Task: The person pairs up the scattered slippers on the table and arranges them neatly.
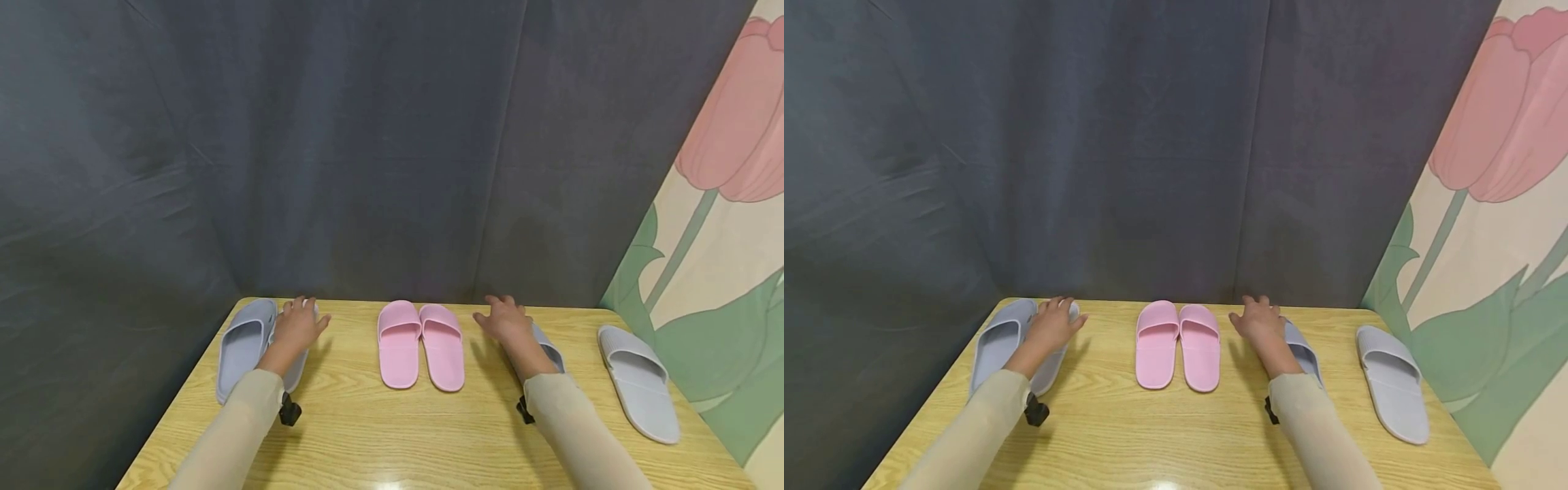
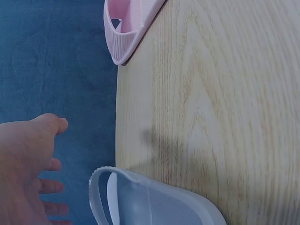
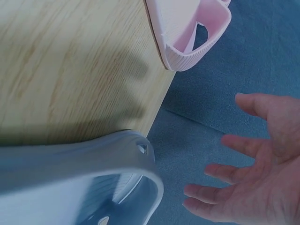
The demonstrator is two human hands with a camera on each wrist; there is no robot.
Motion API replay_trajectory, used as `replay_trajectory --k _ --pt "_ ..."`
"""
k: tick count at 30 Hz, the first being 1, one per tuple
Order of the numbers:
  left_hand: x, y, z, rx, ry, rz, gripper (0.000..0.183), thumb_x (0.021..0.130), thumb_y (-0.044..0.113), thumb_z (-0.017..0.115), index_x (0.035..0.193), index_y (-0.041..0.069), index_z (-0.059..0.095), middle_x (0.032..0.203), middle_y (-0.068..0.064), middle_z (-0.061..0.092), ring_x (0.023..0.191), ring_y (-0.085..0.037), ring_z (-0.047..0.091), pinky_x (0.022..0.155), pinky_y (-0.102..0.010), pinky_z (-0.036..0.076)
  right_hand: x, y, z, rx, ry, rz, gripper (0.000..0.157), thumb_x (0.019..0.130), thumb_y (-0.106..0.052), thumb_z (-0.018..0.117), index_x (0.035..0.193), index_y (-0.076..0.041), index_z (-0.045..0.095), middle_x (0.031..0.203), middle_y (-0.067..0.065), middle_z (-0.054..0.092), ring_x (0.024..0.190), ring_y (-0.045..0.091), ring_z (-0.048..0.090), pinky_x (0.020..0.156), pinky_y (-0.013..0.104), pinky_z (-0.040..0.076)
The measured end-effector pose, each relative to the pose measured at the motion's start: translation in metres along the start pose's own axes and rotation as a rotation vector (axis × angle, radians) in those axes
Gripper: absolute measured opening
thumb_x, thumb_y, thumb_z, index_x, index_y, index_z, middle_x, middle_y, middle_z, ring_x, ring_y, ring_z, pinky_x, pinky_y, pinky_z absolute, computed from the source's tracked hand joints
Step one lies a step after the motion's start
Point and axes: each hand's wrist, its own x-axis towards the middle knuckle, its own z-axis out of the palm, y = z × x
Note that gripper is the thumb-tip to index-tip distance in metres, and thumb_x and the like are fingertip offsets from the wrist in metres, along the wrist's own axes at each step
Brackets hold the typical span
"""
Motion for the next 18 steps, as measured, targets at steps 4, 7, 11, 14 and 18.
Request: replay_trajectory --k 4,7,11,14,18 --pt "-0.002 -0.004 -0.001 -0.006 0.012 -0.005 0.068 0.101 0.047 0.056 0.148 -0.001 0.044 0.152 -0.029 0.039 0.139 -0.051 0.035 0.107 -0.067 0.034 -0.001 0.003 0.000 0.004 0.004 0.004 0.068 0.101 -0.041 0.054 0.154 -0.002 0.038 0.153 0.036 0.028 0.135 0.062 0.030 0.105 0.073 0.030" --pt "-0.003 -0.007 -0.001 -0.016 0.017 -0.008 0.068 0.101 0.046 0.056 0.148 -0.002 0.044 0.153 -0.029 0.038 0.139 -0.052 0.034 0.107 -0.068 0.033 -0.002 0.007 0.001 0.007 0.014 -0.002 0.068 0.101 -0.041 0.055 0.153 -0.001 0.038 0.153 0.037 0.028 0.133 0.063 0.032 0.104 0.073 0.031" --pt "-0.003 -0.011 -0.002 -0.026 0.010 -0.006 0.069 0.102 0.046 0.055 0.149 -0.003 0.043 0.154 -0.030 0.037 0.140 -0.052 0.032 0.108 -0.068 0.032 -0.003 0.013 0.001 0.015 0.024 -0.014 0.067 0.102 -0.040 0.054 0.152 0.000 0.039 0.153 0.037 0.028 0.132 0.063 0.032 0.103 0.073 0.031" --pt "-0.002 -0.014 -0.002 -0.016 0.005 -0.008 0.069 0.102 0.047 0.053 0.150 -0.002 0.042 0.154 -0.030 0.037 0.139 -0.052 0.032 0.108 -0.067 0.033 -0.003 0.017 0.001 0.021 0.023 -0.011 0.067 0.102 -0.040 0.054 0.152 0.000 0.039 0.153 0.037 0.027 0.132 0.064 0.032 0.102 0.073 0.031" --pt "-0.002 -0.018 -0.002 -0.001 0.000 -0.017 0.070 0.103 0.047 0.052 0.152 -0.001 0.041 0.153 -0.031 0.036 0.139 -0.052 0.033 0.107 -0.066 0.034 -0.003 0.022 -0.001 0.013 0.015 -0.004 0.067 0.102 -0.040 0.053 0.153 0.001 0.037 0.153 0.037 0.026 0.131 0.064 0.033 0.101 0.073 0.033"
